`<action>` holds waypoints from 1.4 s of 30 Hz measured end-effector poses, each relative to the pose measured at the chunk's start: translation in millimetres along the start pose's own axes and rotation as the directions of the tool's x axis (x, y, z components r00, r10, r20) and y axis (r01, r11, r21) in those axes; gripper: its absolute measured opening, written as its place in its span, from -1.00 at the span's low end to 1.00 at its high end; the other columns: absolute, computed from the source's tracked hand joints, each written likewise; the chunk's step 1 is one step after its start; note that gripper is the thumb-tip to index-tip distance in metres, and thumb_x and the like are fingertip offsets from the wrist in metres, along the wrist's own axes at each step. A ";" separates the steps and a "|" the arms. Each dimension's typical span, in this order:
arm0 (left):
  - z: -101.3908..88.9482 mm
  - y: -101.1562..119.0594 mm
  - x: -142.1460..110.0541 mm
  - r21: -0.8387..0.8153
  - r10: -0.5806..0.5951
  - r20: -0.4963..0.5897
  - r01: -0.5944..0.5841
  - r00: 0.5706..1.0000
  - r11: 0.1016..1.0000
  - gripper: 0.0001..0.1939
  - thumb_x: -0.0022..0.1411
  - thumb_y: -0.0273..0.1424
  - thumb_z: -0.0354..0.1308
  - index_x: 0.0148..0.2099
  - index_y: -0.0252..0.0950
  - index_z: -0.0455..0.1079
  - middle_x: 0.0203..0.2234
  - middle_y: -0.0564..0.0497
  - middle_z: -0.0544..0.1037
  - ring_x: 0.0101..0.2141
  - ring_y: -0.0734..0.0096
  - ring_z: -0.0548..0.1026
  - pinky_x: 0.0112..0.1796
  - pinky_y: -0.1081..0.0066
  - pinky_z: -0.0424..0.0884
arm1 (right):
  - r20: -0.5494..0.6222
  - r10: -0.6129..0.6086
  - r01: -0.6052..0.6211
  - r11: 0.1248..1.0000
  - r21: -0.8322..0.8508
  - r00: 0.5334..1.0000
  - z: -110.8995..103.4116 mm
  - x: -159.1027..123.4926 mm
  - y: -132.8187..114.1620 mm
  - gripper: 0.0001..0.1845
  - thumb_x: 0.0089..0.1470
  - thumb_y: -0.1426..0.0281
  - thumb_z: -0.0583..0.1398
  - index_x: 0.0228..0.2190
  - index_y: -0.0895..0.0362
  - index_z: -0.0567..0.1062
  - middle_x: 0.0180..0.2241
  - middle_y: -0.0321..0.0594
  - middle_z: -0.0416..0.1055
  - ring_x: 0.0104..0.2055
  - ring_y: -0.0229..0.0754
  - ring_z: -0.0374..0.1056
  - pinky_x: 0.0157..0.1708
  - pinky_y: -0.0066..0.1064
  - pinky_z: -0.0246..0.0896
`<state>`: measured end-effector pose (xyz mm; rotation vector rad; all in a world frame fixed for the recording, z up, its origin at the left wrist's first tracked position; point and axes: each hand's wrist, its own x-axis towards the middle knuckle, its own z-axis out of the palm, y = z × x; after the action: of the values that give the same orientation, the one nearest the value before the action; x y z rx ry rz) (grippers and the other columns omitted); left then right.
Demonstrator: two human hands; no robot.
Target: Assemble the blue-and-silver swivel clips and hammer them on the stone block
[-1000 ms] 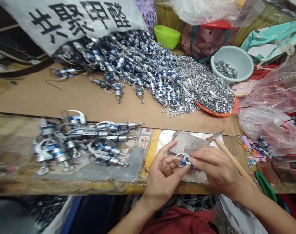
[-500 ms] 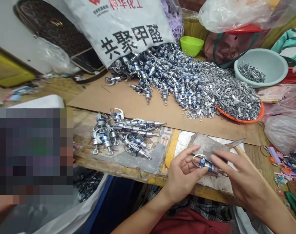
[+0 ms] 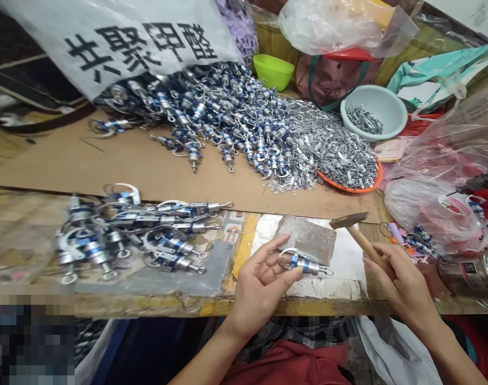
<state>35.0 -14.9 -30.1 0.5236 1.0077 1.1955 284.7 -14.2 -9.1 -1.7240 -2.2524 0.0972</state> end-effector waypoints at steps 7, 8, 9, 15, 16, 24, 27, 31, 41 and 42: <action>1.2 0.4 -1.0 0.005 -0.007 -0.007 0.007 1.000 1.000 -0.40 -0.14 -0.47 0.35 0.00 -0.34 0.31 -0.48 0.09 0.49 -0.44 0.49 0.51 -0.35 0.46 0.53 | -0.006 -0.307 0.304 0.940 0.157 0.952 -28.3 -2.6 -38.2 -0.49 0.14 0.55 0.05 0.12 0.05 0.20 -0.09 -0.20 0.44 -0.09 -0.19 0.40 -0.17 -0.46 0.32; 1.1 0.3 -0.8 0.005 -0.008 -0.002 0.008 1.000 1.000 -0.40 -0.14 -0.46 0.35 0.01 -0.35 0.30 -0.48 0.08 0.50 -0.44 0.49 0.51 -0.35 0.46 0.52 | 0.003 -0.333 0.328 0.930 0.169 0.943 -29.7 -3.7 -39.6 -0.45 0.13 0.58 0.03 0.14 0.03 0.17 -0.08 -0.20 0.43 -0.08 -0.19 0.39 -0.17 -0.46 0.32; 0.8 0.3 -0.5 0.006 -0.009 0.001 0.009 1.000 1.000 -0.39 -0.14 -0.47 0.35 0.02 -0.36 0.29 -0.48 0.08 0.50 -0.43 0.48 0.52 -0.35 0.47 0.52 | -0.003 -0.347 0.342 0.924 0.170 0.938 -31.0 -4.2 -40.6 -0.41 0.12 0.61 0.02 0.16 0.01 0.14 -0.08 -0.19 0.43 -0.09 -0.19 0.40 -0.19 -0.46 0.33; -0.5 -0.6 0.3 0.007 0.001 0.007 -0.001 1.000 1.000 -0.39 -0.12 -0.47 0.35 0.03 -0.35 0.29 -0.49 0.07 0.52 -0.44 0.48 0.53 -0.35 0.47 0.52 | 0.055 -0.405 0.396 0.909 0.127 0.913 -33.2 0.2 -43.8 -0.35 0.10 0.63 -0.03 0.19 -0.02 0.08 -0.19 -0.16 0.45 -0.24 -0.23 0.42 -0.35 -0.50 0.33; -0.4 -0.5 0.2 0.012 -0.002 0.002 0.002 1.000 1.000 -0.39 -0.12 -0.47 0.34 0.03 -0.35 0.29 -0.48 0.06 0.53 -0.43 0.47 0.53 -0.34 0.45 0.53 | 0.085 -0.399 0.386 0.912 0.138 0.913 -32.1 0.2 -43.4 -0.36 0.10 0.64 -0.04 0.18 -0.01 0.10 -0.19 -0.16 0.45 -0.23 -0.24 0.42 -0.34 -0.49 0.33; 4.2 0.5 -5.0 0.061 0.018 -0.095 -0.012 0.995 0.998 -0.50 -0.14 -0.45 0.36 -0.07 -0.31 0.42 -0.47 0.03 0.59 -0.42 0.41 0.56 -0.34 0.45 0.53 | 0.046 -0.238 0.219 0.942 0.253 0.970 -13.6 -9.6 -29.3 -0.45 0.14 0.56 0.02 0.14 -0.04 0.19 -0.14 -0.21 0.45 -0.19 -0.26 0.41 -0.29 -0.50 0.33; 3.3 2.1 -5.2 0.150 0.014 -0.098 0.001 0.995 0.989 -0.76 -0.15 -0.44 0.36 -0.32 -0.30 0.54 -0.46 0.00 0.62 -0.43 0.40 0.57 -0.32 0.50 0.51 | -0.006 0.014 -0.012 0.966 0.256 1.000 -3.3 -10.5 -0.9 -0.55 0.15 0.39 0.09 0.09 0.02 0.27 -0.03 -0.17 0.40 -0.08 -0.19 0.39 -0.16 -0.42 0.34; -3.5 9.9 -2.7 0.259 0.072 0.041 -0.080 0.997 0.962 -0.89 -0.19 -0.51 0.35 -0.49 -0.24 0.57 -0.53 0.01 0.60 -0.46 0.44 0.55 -0.38 0.59 0.47 | 0.130 0.171 -0.179 0.982 0.056 0.977 1.5 -11.5 36.0 -0.57 0.14 0.21 0.08 0.01 0.09 0.38 -0.04 -0.14 0.43 -0.06 -0.07 0.40 -0.12 -0.27 0.35; -27.0 19.4 -8.9 0.034 0.168 0.206 -0.179 0.964 0.983 -0.98 0.02 -0.45 0.28 -0.43 -0.23 0.52 -0.28 -0.03 0.59 -0.31 0.44 0.52 -0.38 0.56 0.44 | -0.077 -0.331 0.326 0.943 -0.073 0.940 37.3 101.8 -13.1 -0.68 0.16 0.52 -0.02 -0.16 0.17 0.47 -0.12 -0.08 0.43 -0.09 -0.11 0.37 -0.14 -0.33 0.30; -27.9 18.8 -9.3 -0.002 0.147 0.208 -0.150 0.967 0.989 -0.99 0.03 -0.45 0.27 -0.42 -0.23 0.51 -0.33 -0.01 0.59 -0.39 0.47 0.52 -0.41 0.55 0.45 | -0.035 -0.374 0.369 0.924 -0.100 0.927 44.7 117.3 -21.1 -0.65 0.15 0.57 -0.05 -0.14 0.20 0.45 -0.08 -0.07 0.41 -0.05 -0.11 0.34 -0.10 -0.34 0.28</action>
<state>1.1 -22.0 -25.5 0.7299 0.8090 1.2379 225.4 97.4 -23.7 -1.2880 -2.5324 -0.1358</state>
